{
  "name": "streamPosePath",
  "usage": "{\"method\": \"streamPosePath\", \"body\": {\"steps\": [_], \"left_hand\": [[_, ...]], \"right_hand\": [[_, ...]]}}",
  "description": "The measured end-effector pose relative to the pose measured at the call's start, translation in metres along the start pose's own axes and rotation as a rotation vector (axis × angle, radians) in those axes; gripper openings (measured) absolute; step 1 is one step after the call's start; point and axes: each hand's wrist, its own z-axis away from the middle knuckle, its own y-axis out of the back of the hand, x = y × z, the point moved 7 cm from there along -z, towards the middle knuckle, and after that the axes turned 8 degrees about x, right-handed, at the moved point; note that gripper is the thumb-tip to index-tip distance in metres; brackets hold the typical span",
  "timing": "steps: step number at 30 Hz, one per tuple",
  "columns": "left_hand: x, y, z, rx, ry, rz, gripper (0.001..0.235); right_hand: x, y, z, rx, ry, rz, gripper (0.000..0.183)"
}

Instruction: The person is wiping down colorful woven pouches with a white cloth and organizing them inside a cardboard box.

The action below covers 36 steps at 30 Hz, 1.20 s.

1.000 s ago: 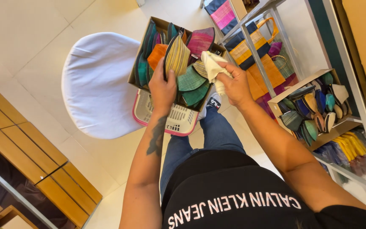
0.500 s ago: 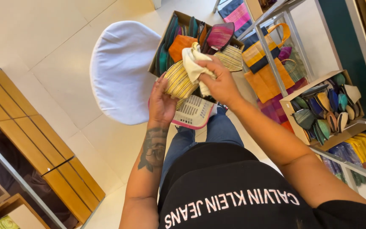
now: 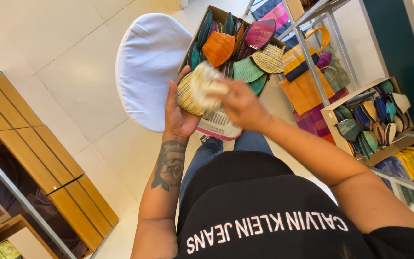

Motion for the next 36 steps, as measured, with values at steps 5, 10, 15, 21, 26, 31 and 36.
{"method": "streamPosePath", "body": {"steps": [5, 10, 15, 21, 26, 31, 36], "left_hand": [[0.019, -0.023, 0.017, 0.017, 0.032, -0.042, 0.065], [0.010, 0.001, -0.002, 0.009, -0.035, -0.036, 0.060], [0.008, 0.005, 0.006, -0.048, -0.011, -0.021, 0.056], [0.013, -0.018, 0.016, -0.045, 0.019, -0.001, 0.054], [0.024, -0.031, 0.026, -0.097, -0.009, -0.028, 0.060], [0.024, -0.047, 0.030, -0.156, -0.043, -0.049, 0.056], [0.032, -0.081, 0.053, -0.224, 0.173, -0.006, 0.071]], "right_hand": [[0.030, 0.028, -0.012, 0.109, -0.213, 0.043, 0.040], [-0.044, 0.013, -0.024, 0.110, -0.108, -0.169, 0.046], [-0.072, 0.028, -0.043, 0.076, 0.031, -0.143, 0.041], [-0.052, 0.016, -0.044, -0.030, 0.025, -0.040, 0.045], [-0.067, 0.044, -0.047, 0.154, -0.036, -0.112, 0.035], [-0.046, 0.025, -0.034, 0.015, -0.055, -0.055, 0.042], [0.005, 0.041, -0.031, 0.139, -0.654, -0.445, 0.043]]}}
